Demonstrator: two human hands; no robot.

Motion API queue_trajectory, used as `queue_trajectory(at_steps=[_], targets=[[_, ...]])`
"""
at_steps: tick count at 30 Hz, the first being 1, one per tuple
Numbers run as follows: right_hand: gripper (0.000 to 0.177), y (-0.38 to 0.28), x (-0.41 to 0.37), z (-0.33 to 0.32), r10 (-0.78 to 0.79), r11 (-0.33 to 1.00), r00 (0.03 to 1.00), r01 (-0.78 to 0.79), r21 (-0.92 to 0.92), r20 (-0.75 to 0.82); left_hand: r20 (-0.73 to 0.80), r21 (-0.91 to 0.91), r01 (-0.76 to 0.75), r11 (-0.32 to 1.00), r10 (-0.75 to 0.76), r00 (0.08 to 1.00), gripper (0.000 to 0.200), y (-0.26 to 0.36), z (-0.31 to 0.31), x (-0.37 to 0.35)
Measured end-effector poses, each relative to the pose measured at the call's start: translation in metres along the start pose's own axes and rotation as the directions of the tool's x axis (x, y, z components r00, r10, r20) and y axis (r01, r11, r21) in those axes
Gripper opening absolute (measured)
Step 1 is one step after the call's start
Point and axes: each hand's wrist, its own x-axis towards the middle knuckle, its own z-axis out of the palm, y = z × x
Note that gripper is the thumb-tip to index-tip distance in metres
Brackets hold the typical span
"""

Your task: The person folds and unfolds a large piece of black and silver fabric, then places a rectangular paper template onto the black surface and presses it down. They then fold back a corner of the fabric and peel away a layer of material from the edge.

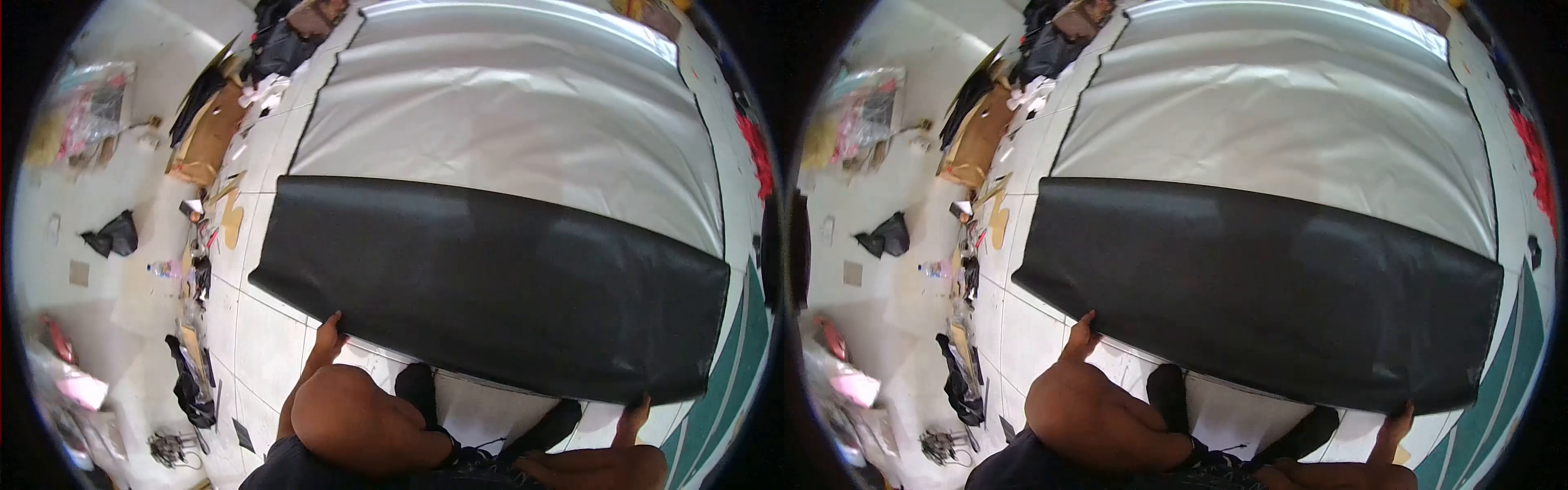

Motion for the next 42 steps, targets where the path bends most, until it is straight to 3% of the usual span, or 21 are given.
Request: queue_trajectory(at_steps=[3, 5, 6, 9, 13, 15, 18, 19, 22, 24, 26, 28, 30, 32, 34, 37, 39, 40, 41, 42], targets=[[0.045, -0.006, 0.024, -0.018, -0.017, 0.999, 0.976, 0.024, 0.029, -0.215, -0.237, -0.257, -0.197, 0.946, 0.136, 0.962, 0.038, -0.004, -0.002, 0.023], [0.045, -0.016, 0.059, -0.066, -0.186, 0.979, 0.977, 0.176, -0.099, -0.101, -0.353, -0.268, -0.289, 0.919, 0.185, 0.917, 0.033, 0.014, 0.007, 0.015], [0.044, -0.021, 0.068, -0.077, -0.265, 0.956, 0.964, 0.257, -0.145, -0.039, -0.365, -0.293, -0.305, 0.906, 0.189, 0.912, 0.032, 0.016, 0.004, 0.019], [0.045, -0.035, 0.082, -0.096, -0.303, 0.918, 0.949, 0.265, -0.297, -0.091, -0.375, -0.348, -0.323, 0.880, 0.185, 0.908, 0.028, 0.023, -0.034, 0.036], [0.045, -0.058, 0.082, -0.083, -0.193, 0.971, 0.968, 0.166, -0.171, -0.157, -0.407, -0.350, -0.254, 0.902, 0.098, 0.908, 0.030, 0.021, -0.058, 0.035], [0.044, -0.065, 0.078, -0.084, -0.131, 0.988, 0.977, 0.115, -0.098, -0.170, -0.310, -0.402, -0.261, 0.878, 0.137, 0.941, 0.035, 0.010, -0.074, 0.044], [0.044, -0.069, 0.064, -0.070, -0.189, 0.957, 0.953, 0.124, -0.263, -0.237, -0.289, -0.433, -0.287, 0.855, 0.170, 0.942, 0.036, 0.012, -0.081, 0.053], [0.046, -0.070, 0.066, -0.064, -0.121, 0.986, 0.948, 0.081, -0.143, -0.296, -0.293, -0.405, -0.289, 0.868, 0.176, 0.940, 0.034, 0.014, -0.087, 0.056], [0.047, -0.083, 0.067, -0.058, 0.036, 0.999, 0.977, -0.027, 0.044, -0.208, -0.188, -0.388, -0.280, 0.878, 0.222, 0.957, 0.031, 0.016, -0.100, 0.053], [0.048, -0.076, 0.074, -0.085, -0.091, 0.996, 0.978, 0.088, -0.027, -0.186, -0.223, -0.380, -0.255, 0.889, 0.180, 0.958, 0.028, 0.018, -0.093, 0.035], [0.046, -0.079, 0.065, -0.094, -0.211, 0.969, 0.962, 0.182, -0.165, -0.175, -0.047, -0.396, -0.235, 0.888, 0.236, 0.971, 0.028, 0.008, -0.103, 0.032], [0.045, -0.097, 0.060, -0.092, -0.318, 0.910, 0.938, 0.262, -0.321, -0.137, -0.239, -0.326, -0.213, 0.921, 0.137, 0.961, 0.030, 0.003, -0.113, 0.031], [0.044, -0.122, 0.062, -0.097, -0.283, 0.941, 0.953, 0.253, -0.226, -0.111, -0.121, -0.325, -0.251, 0.912, 0.223, 0.967, 0.033, 0.007, -0.136, 0.028], [0.043, -0.182, 0.046, -0.087, -0.127, 0.983, 0.990, 0.134, 0.128, -0.060, -0.210, -0.257, -0.302, 0.918, 0.253, 0.945, 0.034, 0.033, -0.148, 0.002], [0.040, -0.244, 0.030, -0.082, -0.217, 0.975, 0.975, 0.218, 0.038, -0.048, -0.250, -0.153, -0.330, 0.932, 0.287, 0.925, 0.033, 0.078, -0.150, -0.030], [0.034, -0.305, 0.038, -0.044, -0.272, 0.959, 0.962, 0.271, -0.084, -0.001, -0.194, 0.045, -0.435, 0.899, 0.435, 0.879, 0.020, 0.153, -0.121, -0.050], [0.027, -0.328, 0.057, 0.009, -0.281, 0.945, 0.959, 0.284, -0.161, 0.041, -0.150, 0.094, -0.455, 0.886, 0.464, 0.873, 0.011, 0.202, -0.098, -0.022], [0.018, -0.324, 0.058, 0.059, -0.350, 0.926, 0.934, 0.334, -0.177, -0.069, -0.116, 0.101, -0.456, 0.884, 0.465, 0.878, 0.010, 0.227, -0.093, 0.003], [0.015, -0.328, 0.097, 0.061, -0.358, 0.901, 0.933, 0.333, -0.279, -0.043, -0.046, 0.222, -0.463, 0.858, 0.483, 0.874, 0.011, 0.244, -0.042, -0.008], [0.017, -0.331, 0.162, 0.047, -0.311, 0.933, 0.946, 0.286, -0.218, -0.089, -0.048, 0.275, -0.500, 0.821, 0.531, 0.846, 0.009, 0.262, -0.042, 0.047]])
